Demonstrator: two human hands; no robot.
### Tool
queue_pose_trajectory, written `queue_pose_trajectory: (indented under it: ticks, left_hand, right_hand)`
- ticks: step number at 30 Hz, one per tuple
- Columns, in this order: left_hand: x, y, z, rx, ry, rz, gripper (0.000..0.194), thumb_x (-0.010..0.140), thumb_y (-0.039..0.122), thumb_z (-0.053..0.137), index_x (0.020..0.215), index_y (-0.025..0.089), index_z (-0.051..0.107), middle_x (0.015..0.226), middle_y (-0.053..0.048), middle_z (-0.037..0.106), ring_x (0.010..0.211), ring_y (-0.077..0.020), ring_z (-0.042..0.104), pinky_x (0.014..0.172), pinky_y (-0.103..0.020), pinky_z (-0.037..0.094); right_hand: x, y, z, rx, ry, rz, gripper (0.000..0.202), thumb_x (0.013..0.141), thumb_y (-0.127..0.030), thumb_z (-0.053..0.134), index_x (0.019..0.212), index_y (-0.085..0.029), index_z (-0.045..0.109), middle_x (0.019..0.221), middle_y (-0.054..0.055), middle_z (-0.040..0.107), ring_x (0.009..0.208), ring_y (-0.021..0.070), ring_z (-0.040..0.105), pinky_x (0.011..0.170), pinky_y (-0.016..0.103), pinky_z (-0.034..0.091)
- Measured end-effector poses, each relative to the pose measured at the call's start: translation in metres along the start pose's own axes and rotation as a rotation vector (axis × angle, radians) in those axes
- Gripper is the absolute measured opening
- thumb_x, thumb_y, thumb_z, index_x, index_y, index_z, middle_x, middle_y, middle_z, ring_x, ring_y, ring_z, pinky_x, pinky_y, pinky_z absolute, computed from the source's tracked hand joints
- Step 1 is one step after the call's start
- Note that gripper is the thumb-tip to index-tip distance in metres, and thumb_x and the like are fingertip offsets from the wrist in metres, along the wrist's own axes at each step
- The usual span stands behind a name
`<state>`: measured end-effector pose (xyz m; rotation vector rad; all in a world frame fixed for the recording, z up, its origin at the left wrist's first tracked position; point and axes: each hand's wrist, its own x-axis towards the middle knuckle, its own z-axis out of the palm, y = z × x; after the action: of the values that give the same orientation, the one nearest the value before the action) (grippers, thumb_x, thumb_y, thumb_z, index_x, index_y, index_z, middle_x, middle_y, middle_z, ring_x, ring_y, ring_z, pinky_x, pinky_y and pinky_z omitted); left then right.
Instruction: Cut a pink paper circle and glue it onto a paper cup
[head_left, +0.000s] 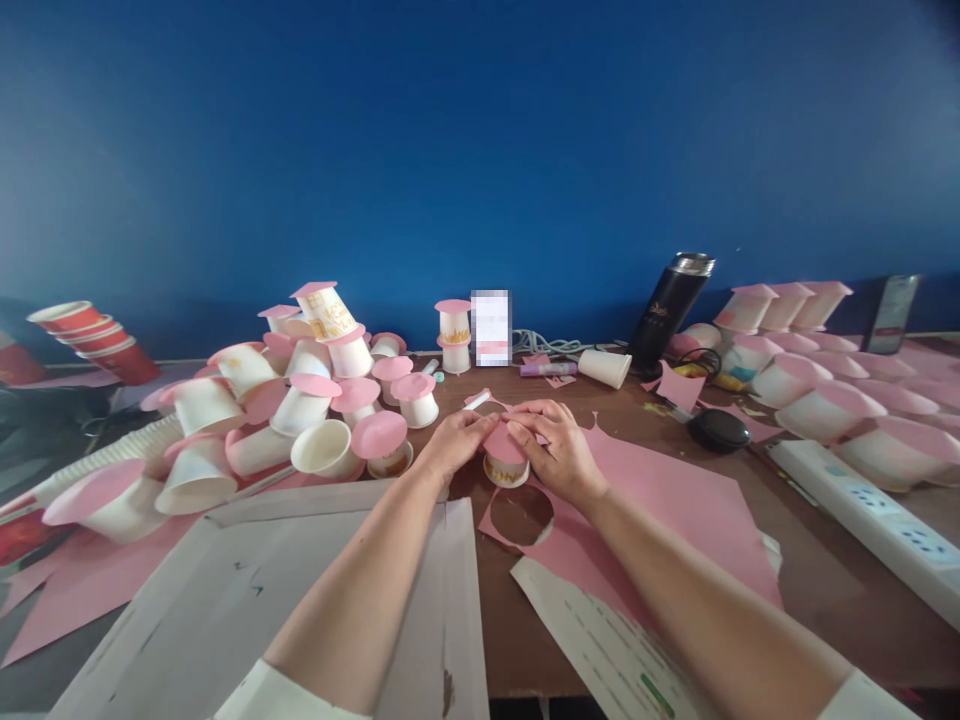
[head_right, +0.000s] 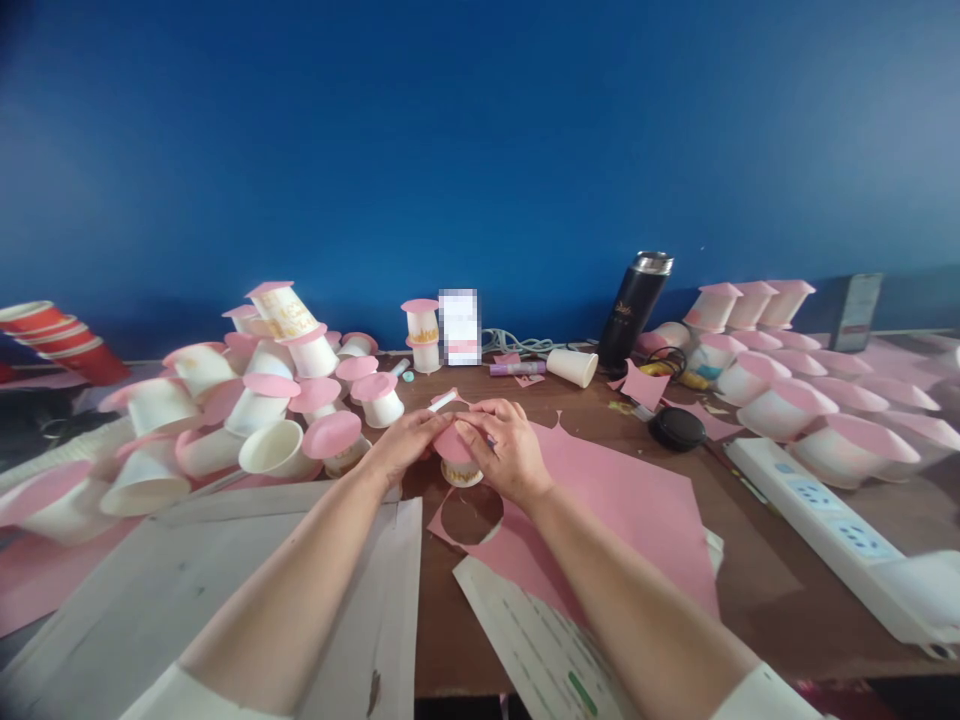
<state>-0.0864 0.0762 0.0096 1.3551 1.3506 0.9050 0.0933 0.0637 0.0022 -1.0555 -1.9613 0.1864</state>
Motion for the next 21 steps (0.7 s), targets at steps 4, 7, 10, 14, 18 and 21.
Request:
queue_pose_trajectory:
  ticks: [4, 7, 10, 14, 18, 21]
  left_hand:
    - [0.0002, 0.0013, 0.0002, 0.011, 0.004, -0.023, 0.04, 0.074, 0.056, 0.059, 0.075, 0.016, 0.062, 0.072, -0.003, 0.059, 0.068, -0.0148, 0.05, 0.06, -0.026, 0.035]
    - [0.0002, 0.0015, 0.0001, 0.012, 0.001, -0.029, 0.036, 0.074, 0.052, 0.058, 0.075, 0.016, 0.062, 0.072, -0.003, 0.06, 0.069, -0.0154, 0.05, 0.061, -0.027, 0.035]
    - [0.0006, 0.0004, 0.0002, 0.011, -0.006, -0.032, 0.034, 0.075, 0.051, 0.058, 0.075, 0.017, 0.063, 0.072, -0.002, 0.06, 0.069, -0.0152, 0.05, 0.061, -0.027, 0.035]
    - [0.0013, -0.0011, 0.0001, 0.013, -0.008, -0.031, 0.033, 0.075, 0.05, 0.057, 0.078, 0.017, 0.063, 0.074, -0.002, 0.06, 0.07, -0.0152, 0.051, 0.062, -0.027, 0.036]
    - [0.0021, -0.0021, -0.0008, 0.029, -0.011, -0.017, 0.032, 0.075, 0.049, 0.056, 0.075, 0.017, 0.061, 0.073, -0.003, 0.06, 0.071, -0.0158, 0.053, 0.062, -0.026, 0.037]
    - [0.0033, -0.0032, -0.0009, 0.048, -0.004, -0.015, 0.033, 0.076, 0.05, 0.056, 0.075, 0.017, 0.061, 0.074, -0.003, 0.062, 0.072, -0.0166, 0.054, 0.061, -0.026, 0.037]
  right_hand:
    - [-0.0007, 0.0008, -0.0014, -0.005, 0.012, 0.0, 0.022, 0.092, -0.035, 0.052, 0.098, -0.026, 0.072, 0.103, 0.005, 0.065, 0.101, 0.0206, 0.057, 0.092, 0.038, 0.043]
    - [-0.0012, 0.0017, -0.0032, -0.022, 0.019, -0.006, 0.024, 0.092, -0.035, 0.053, 0.105, -0.026, 0.071, 0.103, 0.005, 0.065, 0.1, 0.0204, 0.058, 0.091, 0.037, 0.044]
    - [-0.0018, 0.0021, -0.0048, -0.047, 0.012, -0.013, 0.025, 0.092, -0.035, 0.053, 0.108, -0.027, 0.07, 0.104, 0.005, 0.066, 0.1, 0.0204, 0.058, 0.091, 0.037, 0.044]
    - [-0.002, 0.0013, -0.0054, -0.06, 0.011, -0.025, 0.026, 0.092, -0.034, 0.052, 0.109, -0.027, 0.07, 0.104, 0.005, 0.066, 0.1, 0.0202, 0.058, 0.09, 0.037, 0.044]
    - [-0.0014, 0.0004, -0.005, -0.067, 0.004, -0.036, 0.026, 0.093, -0.032, 0.05, 0.11, -0.025, 0.069, 0.104, 0.006, 0.066, 0.099, 0.0208, 0.058, 0.089, 0.038, 0.045]
    - [-0.0015, 0.0002, -0.0048, -0.048, -0.001, -0.039, 0.026, 0.094, -0.031, 0.049, 0.11, -0.025, 0.069, 0.102, 0.007, 0.067, 0.098, 0.0207, 0.059, 0.088, 0.038, 0.046]
